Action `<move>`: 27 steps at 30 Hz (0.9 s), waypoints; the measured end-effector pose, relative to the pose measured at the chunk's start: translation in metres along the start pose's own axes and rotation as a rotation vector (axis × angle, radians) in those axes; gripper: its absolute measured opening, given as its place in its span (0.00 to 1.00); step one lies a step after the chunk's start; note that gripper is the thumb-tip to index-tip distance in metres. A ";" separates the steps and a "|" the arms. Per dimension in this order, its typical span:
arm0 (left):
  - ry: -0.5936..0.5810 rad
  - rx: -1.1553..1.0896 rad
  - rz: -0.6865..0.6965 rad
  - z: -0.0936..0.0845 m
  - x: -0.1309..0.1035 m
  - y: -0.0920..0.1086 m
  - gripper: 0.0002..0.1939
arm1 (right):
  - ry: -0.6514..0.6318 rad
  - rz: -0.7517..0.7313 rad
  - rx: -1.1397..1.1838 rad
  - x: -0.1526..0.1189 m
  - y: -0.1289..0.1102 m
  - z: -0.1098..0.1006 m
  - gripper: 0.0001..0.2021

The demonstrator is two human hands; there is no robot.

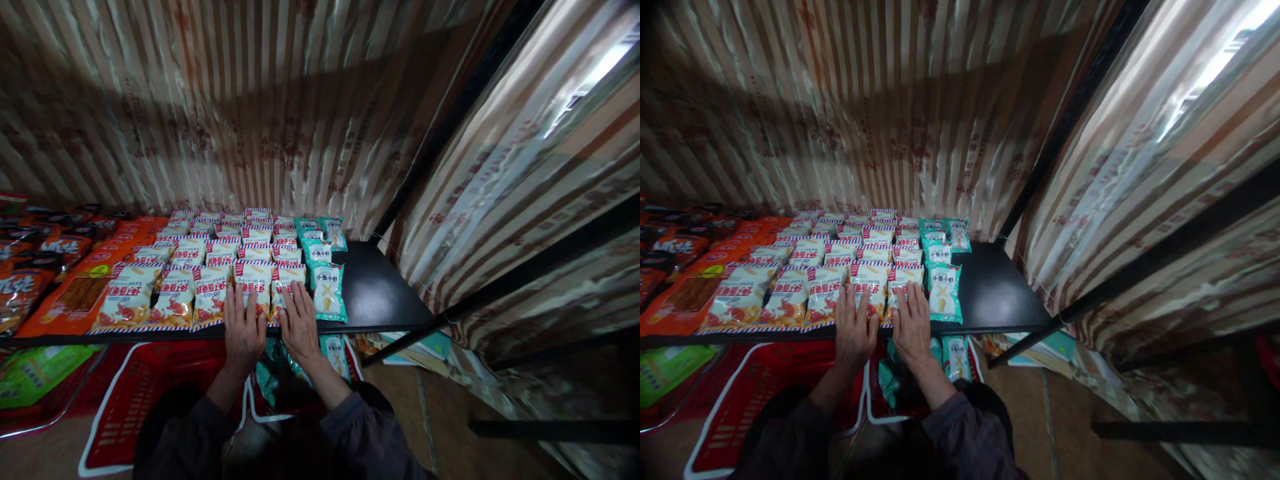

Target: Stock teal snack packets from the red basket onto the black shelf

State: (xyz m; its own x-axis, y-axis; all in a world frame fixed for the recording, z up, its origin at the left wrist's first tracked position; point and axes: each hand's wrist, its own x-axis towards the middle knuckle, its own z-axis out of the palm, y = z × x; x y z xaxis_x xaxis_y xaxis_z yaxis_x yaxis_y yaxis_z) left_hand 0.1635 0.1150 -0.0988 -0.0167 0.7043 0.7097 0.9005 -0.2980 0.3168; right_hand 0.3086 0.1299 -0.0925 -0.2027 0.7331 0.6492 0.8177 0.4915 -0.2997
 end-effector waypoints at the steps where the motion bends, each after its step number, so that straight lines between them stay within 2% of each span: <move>1: -0.007 0.011 -0.006 0.000 -0.001 0.000 0.30 | -0.004 0.001 -0.001 0.000 0.000 0.000 0.25; 5: -0.038 0.051 0.030 0.000 -0.003 -0.001 0.30 | -0.038 -0.003 -0.013 0.001 -0.002 -0.002 0.25; 16: -0.016 0.016 0.118 -0.001 -0.007 -0.001 0.33 | -0.097 -0.002 -0.074 0.001 -0.007 -0.007 0.25; 27: -0.038 0.044 0.101 0.001 -0.002 0.006 0.27 | -0.141 -0.009 -0.046 0.004 -0.012 -0.004 0.25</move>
State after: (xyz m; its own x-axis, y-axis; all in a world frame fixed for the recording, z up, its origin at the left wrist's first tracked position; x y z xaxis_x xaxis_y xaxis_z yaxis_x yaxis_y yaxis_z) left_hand 0.1694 0.1121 -0.0987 0.0907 0.6964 0.7119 0.9151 -0.3403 0.2163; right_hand 0.3004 0.1256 -0.0836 -0.2813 0.7890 0.5463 0.8384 0.4790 -0.2600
